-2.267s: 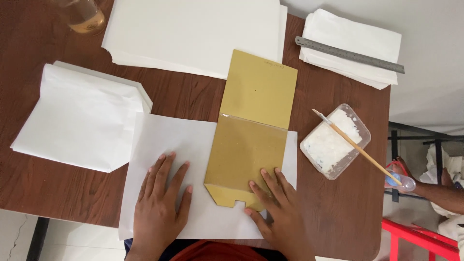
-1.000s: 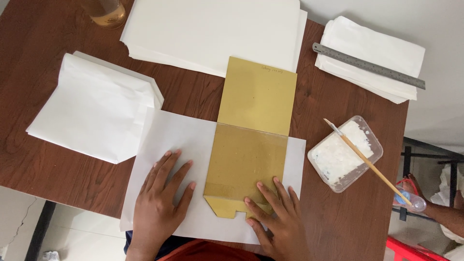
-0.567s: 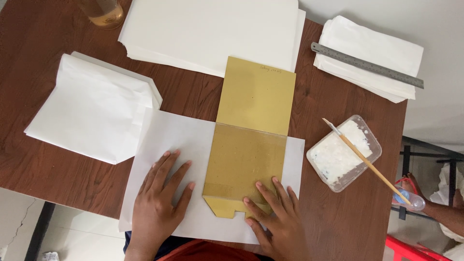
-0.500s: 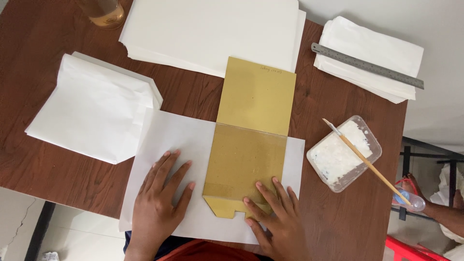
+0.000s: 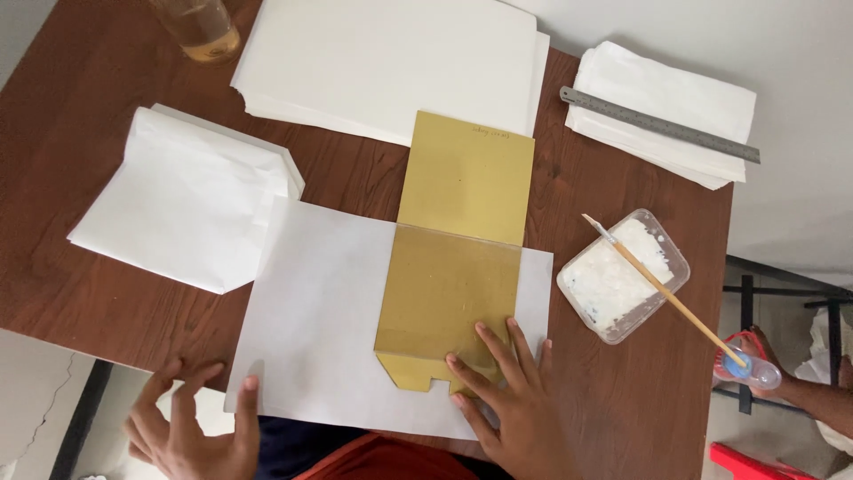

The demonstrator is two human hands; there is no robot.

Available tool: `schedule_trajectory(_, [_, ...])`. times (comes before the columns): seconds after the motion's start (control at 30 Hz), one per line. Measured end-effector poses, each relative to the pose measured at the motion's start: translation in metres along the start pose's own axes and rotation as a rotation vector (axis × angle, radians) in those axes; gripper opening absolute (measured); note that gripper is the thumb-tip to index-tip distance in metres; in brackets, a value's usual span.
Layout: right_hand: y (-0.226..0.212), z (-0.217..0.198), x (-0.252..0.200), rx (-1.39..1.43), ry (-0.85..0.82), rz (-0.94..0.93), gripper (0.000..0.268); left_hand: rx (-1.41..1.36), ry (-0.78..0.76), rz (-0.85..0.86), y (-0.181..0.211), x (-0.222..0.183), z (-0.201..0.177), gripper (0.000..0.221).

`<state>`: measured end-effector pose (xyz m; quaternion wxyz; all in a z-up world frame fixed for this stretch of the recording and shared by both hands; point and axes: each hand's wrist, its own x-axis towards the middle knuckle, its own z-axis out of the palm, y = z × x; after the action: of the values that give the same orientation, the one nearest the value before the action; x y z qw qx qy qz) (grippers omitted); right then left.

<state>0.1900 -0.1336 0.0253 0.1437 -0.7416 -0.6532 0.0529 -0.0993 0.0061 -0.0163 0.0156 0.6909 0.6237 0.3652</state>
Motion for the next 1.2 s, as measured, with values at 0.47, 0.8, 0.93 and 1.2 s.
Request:
schedule_trajectory(0.47, [0.002,0.003,-0.005,0.135,0.075,0.008,0.042,0.189,-0.090,-0.036,-0.009,-0.008,0.000,0.057])
schedule_trajectory(0.8, [-0.005,0.002,-0.008,0.048,0.127,-0.024,0.060,0.219,-0.118,0.034,-0.003,0.010,-0.001,0.016])
schedule_trajectory(0.93, [-0.015,-0.008,-0.002,0.140,0.115,0.007,0.052,-0.110,-0.186,0.406,0.040,0.029,0.001,0.024])
schedule_trajectory(1.2, [-0.004,0.002,0.009,0.250,0.095,0.024,0.052,-0.209,-0.477,0.619,0.062,0.037,0.029,0.060])
